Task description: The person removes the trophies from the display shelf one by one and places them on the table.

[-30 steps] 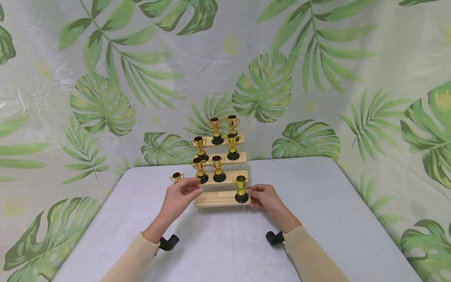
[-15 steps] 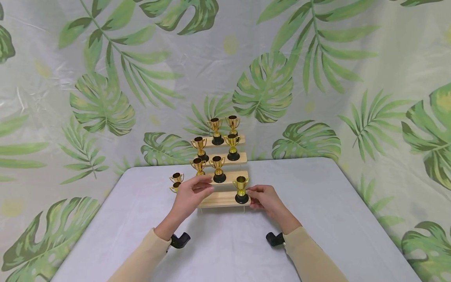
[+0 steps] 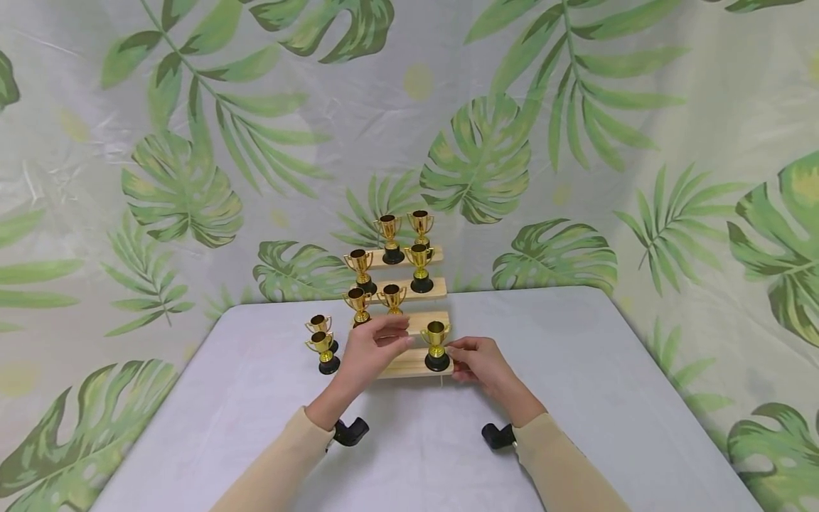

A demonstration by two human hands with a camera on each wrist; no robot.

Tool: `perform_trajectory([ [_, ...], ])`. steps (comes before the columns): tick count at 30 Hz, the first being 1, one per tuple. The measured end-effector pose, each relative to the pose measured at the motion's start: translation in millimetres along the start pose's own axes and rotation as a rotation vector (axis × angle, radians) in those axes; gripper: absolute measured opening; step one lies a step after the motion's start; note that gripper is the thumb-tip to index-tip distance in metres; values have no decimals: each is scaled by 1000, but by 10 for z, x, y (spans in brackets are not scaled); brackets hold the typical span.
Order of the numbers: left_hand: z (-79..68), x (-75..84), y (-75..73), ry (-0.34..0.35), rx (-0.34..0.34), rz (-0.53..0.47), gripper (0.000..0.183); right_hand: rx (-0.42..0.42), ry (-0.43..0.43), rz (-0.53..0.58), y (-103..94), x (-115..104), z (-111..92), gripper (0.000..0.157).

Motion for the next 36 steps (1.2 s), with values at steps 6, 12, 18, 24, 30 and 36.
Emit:
perform_trajectory([
  [6, 64, 4, 133, -5, 3, 7, 40, -20, 0, -6, 6, 19, 21, 28],
  [12, 136, -13, 265, -3, -2, -3, 39, -3, -1, 5, -3, 14, 17, 28],
  [18, 181, -16, 371, -8, 7, 56, 40, 19, -7, -11, 8, -3, -8, 27],
  [24, 189, -14, 451, -20, 18, 127, 45, 17, -9, -9, 16, 9, -13, 28],
  [30, 191, -9, 488, -12, 36, 167, 41, 13, -13, 3, 11, 21, -12, 28],
  [36, 200, -21, 509, -18, 42, 172, 37, -6, -22, -1, 18, -56, -67, 26],
])
Point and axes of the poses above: each hand's wrist, its own z-axis towards the middle knuckle, its own y-axis out of the palm, x = y × z, the point moved 5 cm from there along z, towards the middle knuckle
